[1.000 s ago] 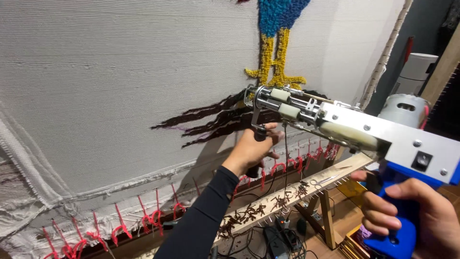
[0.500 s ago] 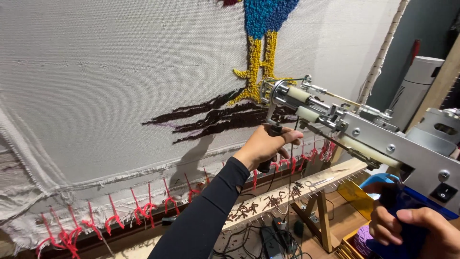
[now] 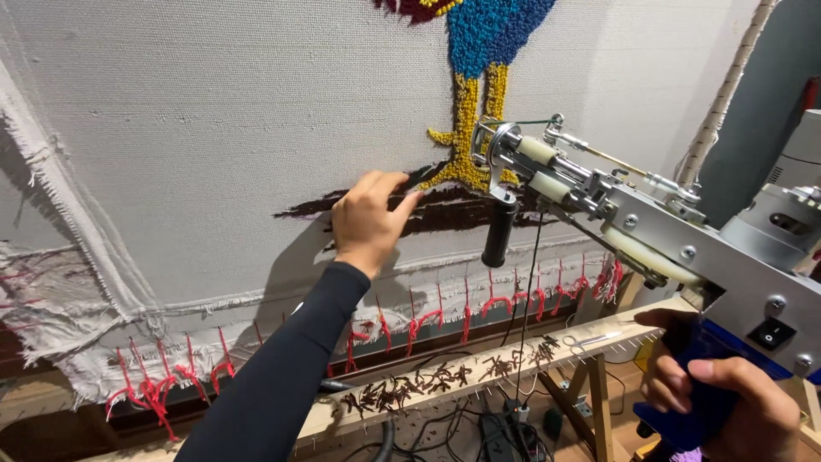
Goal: The person uses a tufting gun to punch brown yarn into a stretched canvas on a wooden frame, filling in a dark branch area of a bird design. They occasionally guide the yarn with their free hand and reposition the gun to continue tufting along the outline.
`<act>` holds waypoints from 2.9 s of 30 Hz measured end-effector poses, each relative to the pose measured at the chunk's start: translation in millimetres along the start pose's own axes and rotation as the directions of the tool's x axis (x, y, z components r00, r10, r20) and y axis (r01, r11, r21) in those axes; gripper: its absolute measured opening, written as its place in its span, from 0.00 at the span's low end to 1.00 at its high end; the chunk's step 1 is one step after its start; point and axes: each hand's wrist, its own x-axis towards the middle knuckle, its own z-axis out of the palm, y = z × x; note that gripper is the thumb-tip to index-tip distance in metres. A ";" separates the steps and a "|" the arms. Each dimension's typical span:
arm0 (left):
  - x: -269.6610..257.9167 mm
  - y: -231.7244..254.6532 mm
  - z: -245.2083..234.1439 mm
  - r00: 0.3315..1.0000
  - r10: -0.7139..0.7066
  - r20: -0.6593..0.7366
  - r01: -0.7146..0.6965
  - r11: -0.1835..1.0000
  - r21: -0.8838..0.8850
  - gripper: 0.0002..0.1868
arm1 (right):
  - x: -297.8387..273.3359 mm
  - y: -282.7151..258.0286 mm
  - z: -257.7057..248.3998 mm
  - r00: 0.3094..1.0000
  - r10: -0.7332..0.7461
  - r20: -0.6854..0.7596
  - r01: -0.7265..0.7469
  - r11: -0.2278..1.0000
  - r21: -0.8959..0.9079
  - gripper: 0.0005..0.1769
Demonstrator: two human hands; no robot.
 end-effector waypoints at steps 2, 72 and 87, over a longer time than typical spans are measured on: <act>1.1 -1.8 7.7 1.000 0.025 -0.003 -0.025 0.998 0.051 0.14 | 2.0 -0.3 -0.8 0.999 -0.016 0.027 0.016 1.000 0.003 0.35; -108.7 58.6 19.4 0.584 -0.323 0.745 0.812 0.226 -0.539 0.11 | 28.5 52.0 -56.5 0.991 0.135 0.004 -0.133 0.979 -0.157 0.34; -115.0 49.0 26.3 0.543 -0.230 0.808 0.839 0.195 -0.508 0.09 | -15.9 44.6 9.9 0.977 0.036 -0.209 -0.076 0.980 -0.185 0.34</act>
